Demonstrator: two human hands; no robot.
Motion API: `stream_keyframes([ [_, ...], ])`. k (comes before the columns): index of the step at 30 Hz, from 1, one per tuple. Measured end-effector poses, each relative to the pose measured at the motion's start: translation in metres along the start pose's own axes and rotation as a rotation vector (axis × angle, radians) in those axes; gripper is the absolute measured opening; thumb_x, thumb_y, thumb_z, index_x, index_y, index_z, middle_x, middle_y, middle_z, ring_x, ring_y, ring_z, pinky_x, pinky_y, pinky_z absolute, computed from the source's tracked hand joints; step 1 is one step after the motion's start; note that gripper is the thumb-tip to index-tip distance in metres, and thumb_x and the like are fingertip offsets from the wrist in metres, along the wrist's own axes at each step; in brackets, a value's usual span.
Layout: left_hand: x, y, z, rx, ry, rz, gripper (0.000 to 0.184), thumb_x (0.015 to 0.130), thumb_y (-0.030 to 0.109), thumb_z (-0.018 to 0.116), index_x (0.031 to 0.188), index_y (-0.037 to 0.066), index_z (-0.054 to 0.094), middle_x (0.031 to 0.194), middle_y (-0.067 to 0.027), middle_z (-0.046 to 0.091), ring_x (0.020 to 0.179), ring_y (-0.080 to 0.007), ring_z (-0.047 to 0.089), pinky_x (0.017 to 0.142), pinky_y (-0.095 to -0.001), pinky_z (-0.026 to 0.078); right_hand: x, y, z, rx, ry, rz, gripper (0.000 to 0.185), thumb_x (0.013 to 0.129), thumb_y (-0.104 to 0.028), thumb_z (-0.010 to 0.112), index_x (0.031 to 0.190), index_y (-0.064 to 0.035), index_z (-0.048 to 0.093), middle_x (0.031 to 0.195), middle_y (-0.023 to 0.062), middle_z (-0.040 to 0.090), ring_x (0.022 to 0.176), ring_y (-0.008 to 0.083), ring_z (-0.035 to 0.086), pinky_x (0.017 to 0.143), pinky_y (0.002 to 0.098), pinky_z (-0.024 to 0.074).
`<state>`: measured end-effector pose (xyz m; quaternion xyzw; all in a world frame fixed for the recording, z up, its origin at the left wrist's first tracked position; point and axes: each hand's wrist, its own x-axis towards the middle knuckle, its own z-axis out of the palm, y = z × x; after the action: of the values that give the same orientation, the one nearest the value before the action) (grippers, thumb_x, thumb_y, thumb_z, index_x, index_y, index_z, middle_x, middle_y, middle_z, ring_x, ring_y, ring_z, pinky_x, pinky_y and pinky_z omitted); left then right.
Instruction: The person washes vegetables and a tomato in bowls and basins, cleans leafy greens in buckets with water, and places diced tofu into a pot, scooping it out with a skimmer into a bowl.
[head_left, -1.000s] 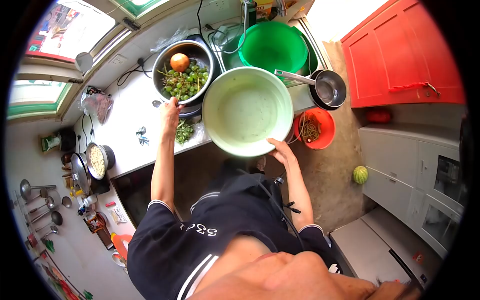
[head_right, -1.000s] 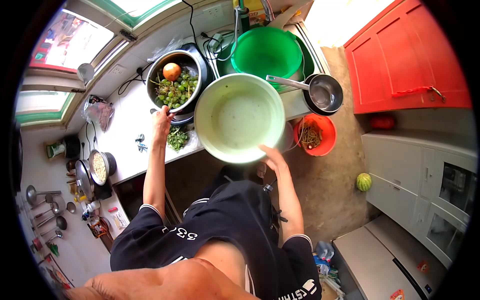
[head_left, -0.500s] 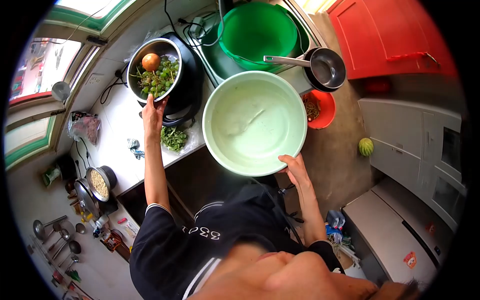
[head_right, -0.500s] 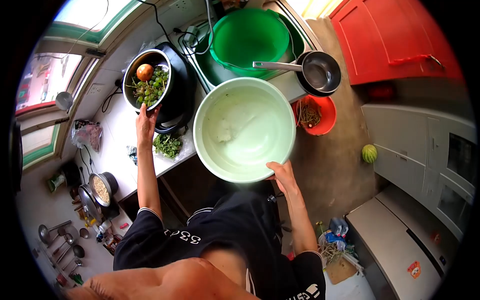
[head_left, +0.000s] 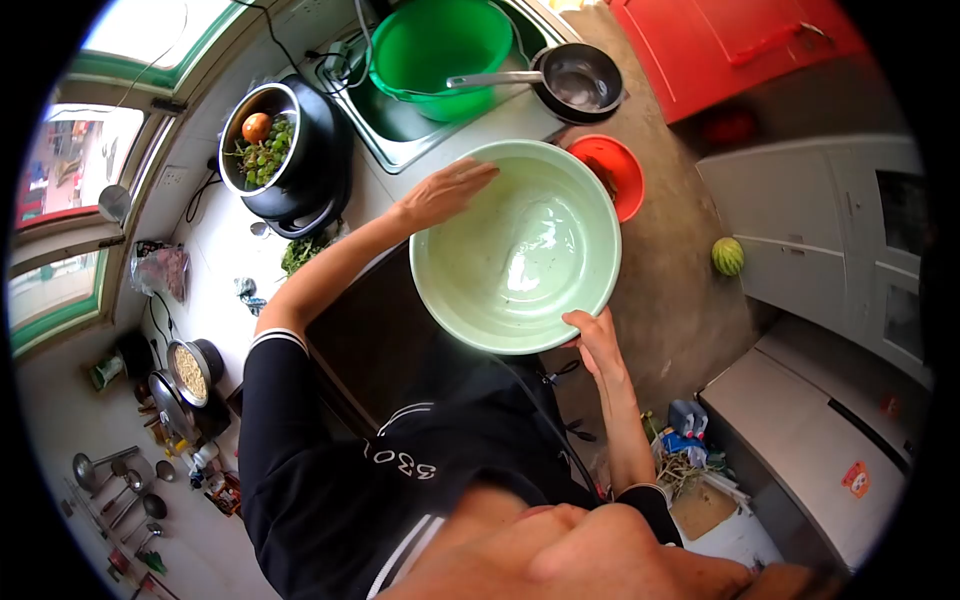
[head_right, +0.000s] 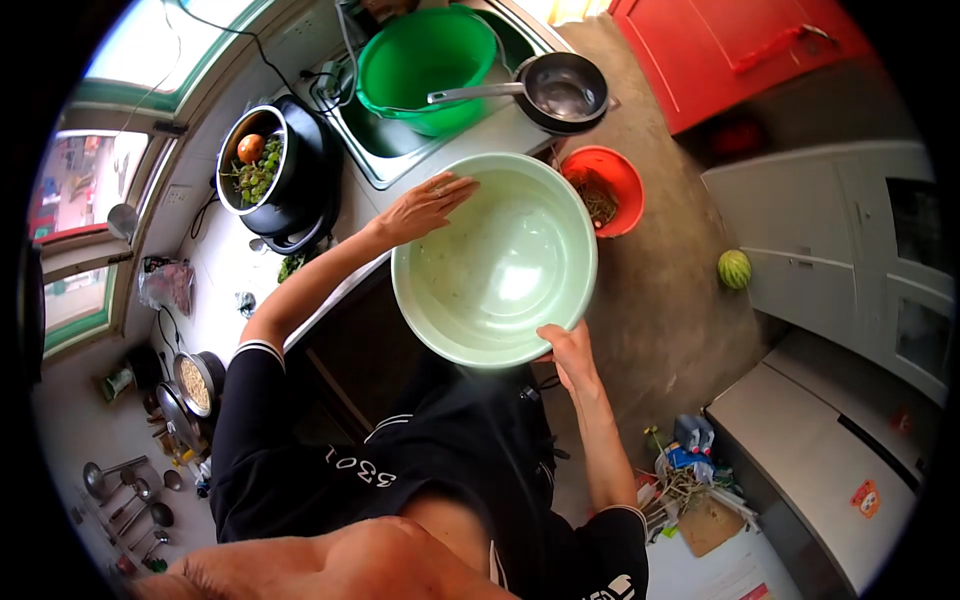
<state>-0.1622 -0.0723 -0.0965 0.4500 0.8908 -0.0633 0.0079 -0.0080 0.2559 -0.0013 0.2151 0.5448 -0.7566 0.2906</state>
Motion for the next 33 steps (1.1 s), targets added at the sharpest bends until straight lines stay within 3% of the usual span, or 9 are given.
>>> stream_keyframes([
  [4,-0.008,0.062,0.003,-0.377,-0.105,-0.133,0.076,0.092,0.041,0.057,0.145,-0.008,0.034,0.155,-0.0168,0.033,0.147,-0.0245,0.024,0.123,-0.0421,0.014,-0.027,0.021,-0.037,0.090,0.086,-0.006,0.049,0.080,0.002,0.052,0.129,0.0094,0.046,0.112,0.0173,0.060,0.096,0.0211,0.064,0.073,0.0330,0.0579],
  [7,0.011,0.112,-0.044,-0.499,-0.579,0.013,0.070,0.094,0.038,0.056,0.143,-0.008,0.036,0.154,-0.0178,0.034,0.146,-0.0267,0.027,0.122,-0.0433,0.016,-0.037,0.046,-0.066,0.133,0.131,-0.081,0.048,0.081,0.002,0.052,0.127,0.0095,0.047,0.112,0.0172,0.060,0.094,0.0205,0.065,0.070,0.0322,0.0590],
  [11,0.064,0.131,-0.007,-0.330,-0.065,0.203,0.056,0.093,0.029,0.055,0.138,-0.003,0.046,0.152,-0.0156,0.038,0.146,-0.0267,0.028,0.122,-0.0455,0.017,-0.049,0.076,-0.109,0.085,0.162,-0.140,0.049,0.081,-0.004,0.056,0.128,0.0078,0.047,0.104,0.0181,0.064,0.079,0.0234,0.070,0.058,0.0320,0.0624],
  [17,0.166,0.117,-0.032,0.134,0.001,0.453,0.067,0.088,0.030,0.058,0.145,-0.001,0.041,0.160,-0.0116,0.027,0.150,-0.0188,0.017,0.123,-0.0413,0.009,-0.083,0.061,-0.139,0.224,0.194,-0.045,0.046,0.081,-0.003,0.056,0.125,0.0108,0.048,0.105,0.0200,0.064,0.084,0.0258,0.070,0.062,0.0367,0.0629],
  [20,0.140,0.150,0.019,-0.043,-0.173,0.307,0.063,0.091,0.031,0.057,0.145,0.001,0.042,0.152,-0.0119,0.040,0.144,-0.0212,0.033,0.121,-0.0425,0.017,-0.091,0.074,-0.153,0.354,0.201,0.032,0.039,0.082,-0.003,0.056,0.118,0.0136,0.052,0.106,0.0206,0.065,0.087,0.0281,0.070,0.065,0.0411,0.0626],
  [23,0.133,0.184,0.017,-0.393,-0.740,0.182,0.054,0.090,0.028,0.060,0.137,0.002,0.051,0.137,-0.0128,0.057,0.129,-0.0249,0.052,0.116,-0.0413,0.029,-0.097,0.082,-0.154,0.502,0.185,0.014,0.039,0.083,-0.004,0.056,0.118,0.0125,0.053,0.105,0.0204,0.065,0.087,0.0281,0.069,0.067,0.0425,0.0626],
  [26,0.142,0.211,0.045,-0.899,-0.371,-0.279,0.040,0.091,0.022,0.063,0.126,0.004,0.061,0.121,-0.0104,0.067,0.112,-0.0252,0.062,0.106,-0.0384,0.042,-0.097,0.103,-0.150,0.536,0.170,-0.002,0.045,0.083,-0.004,0.055,0.126,0.0078,0.048,0.111,0.0197,0.063,0.092,0.0301,0.068,0.071,0.0455,0.0624],
  [29,0.182,0.227,0.027,-1.908,-0.050,-0.961,0.031,0.090,0.018,0.065,0.118,0.003,0.066,0.119,-0.0116,0.067,0.110,-0.0235,0.063,0.099,-0.0356,0.047,-0.092,0.127,-0.154,0.604,0.159,-0.030,0.045,0.083,-0.002,0.055,0.127,0.0030,0.048,0.111,0.0165,0.062,0.094,0.0281,0.067,0.069,0.0446,0.0624],
  [33,0.240,0.252,0.061,-2.586,0.273,-0.819,0.025,0.090,0.013,0.063,0.112,0.000,0.066,0.108,-0.0118,0.068,0.101,-0.0228,0.064,0.093,-0.0373,0.050,-0.087,0.148,-0.165,0.640,0.122,0.027,0.044,0.084,0.000,0.056,0.128,0.0020,0.049,0.113,0.0155,0.062,0.095,0.0272,0.067,0.071,0.0438,0.0620],
])
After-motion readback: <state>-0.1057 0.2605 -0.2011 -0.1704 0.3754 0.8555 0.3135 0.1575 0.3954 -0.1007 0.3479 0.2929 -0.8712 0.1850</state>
